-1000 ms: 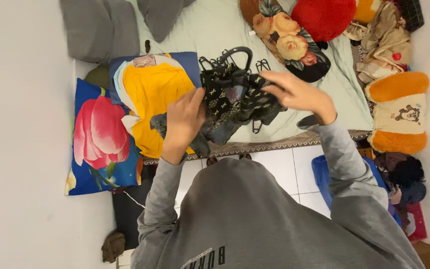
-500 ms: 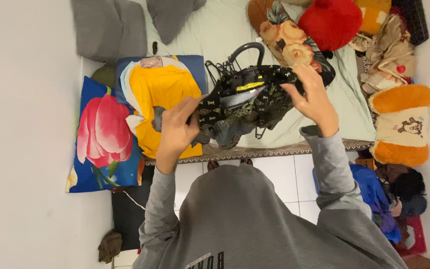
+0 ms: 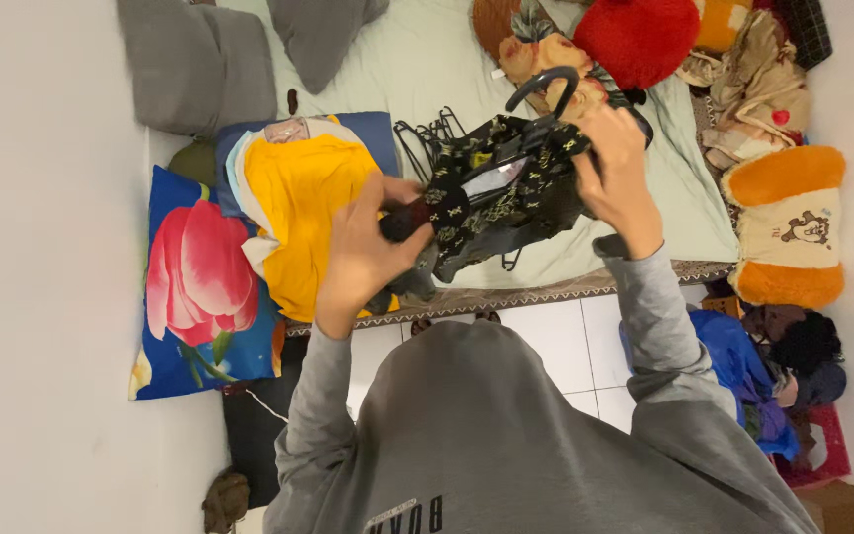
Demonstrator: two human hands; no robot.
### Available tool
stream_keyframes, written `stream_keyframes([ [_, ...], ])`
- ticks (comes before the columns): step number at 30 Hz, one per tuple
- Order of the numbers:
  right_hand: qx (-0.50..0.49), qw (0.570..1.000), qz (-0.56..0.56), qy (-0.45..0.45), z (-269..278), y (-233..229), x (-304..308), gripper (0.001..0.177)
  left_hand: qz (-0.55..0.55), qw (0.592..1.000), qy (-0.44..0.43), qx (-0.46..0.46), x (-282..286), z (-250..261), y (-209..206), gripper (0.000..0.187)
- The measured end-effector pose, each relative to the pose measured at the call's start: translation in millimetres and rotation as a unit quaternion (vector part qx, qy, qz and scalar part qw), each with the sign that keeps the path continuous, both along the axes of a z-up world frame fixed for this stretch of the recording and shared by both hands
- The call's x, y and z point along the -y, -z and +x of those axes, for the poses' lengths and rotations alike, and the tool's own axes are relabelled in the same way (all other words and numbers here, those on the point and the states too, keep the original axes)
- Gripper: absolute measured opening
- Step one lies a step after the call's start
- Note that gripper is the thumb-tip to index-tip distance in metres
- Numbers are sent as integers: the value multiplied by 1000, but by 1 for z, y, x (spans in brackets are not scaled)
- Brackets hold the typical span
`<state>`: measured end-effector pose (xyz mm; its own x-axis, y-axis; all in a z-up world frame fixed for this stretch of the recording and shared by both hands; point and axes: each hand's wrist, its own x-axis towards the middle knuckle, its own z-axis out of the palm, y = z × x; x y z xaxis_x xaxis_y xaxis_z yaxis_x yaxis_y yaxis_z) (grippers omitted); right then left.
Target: The person picks up clothes from a bed, places them on hangers, and hangs them in a wardrobe. They handle a checkered shirt and a patterned top, placing each on a hanger before moving to the wardrobe to hang them.
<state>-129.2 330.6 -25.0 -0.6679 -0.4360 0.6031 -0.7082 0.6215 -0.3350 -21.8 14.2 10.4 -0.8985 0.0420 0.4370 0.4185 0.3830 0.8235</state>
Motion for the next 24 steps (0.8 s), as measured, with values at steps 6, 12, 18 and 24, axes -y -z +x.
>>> stream_keyframes([
  [6,65,998,17,-18,11,-17,0,34,-196,980,-1,-19,-8,-27,6,55],
  [12,224,956,-173,-83,-6,30,-64,78,-152,983,-34,-100,10,-30,-4,46],
  [18,405,902,-111,101,-11,119,-115,34,-183,975,-98,-81,50,-21,-19,49],
  [24,248,949,-157,110,0,80,-140,25,-199,952,-191,-135,56,-21,0,47],
])
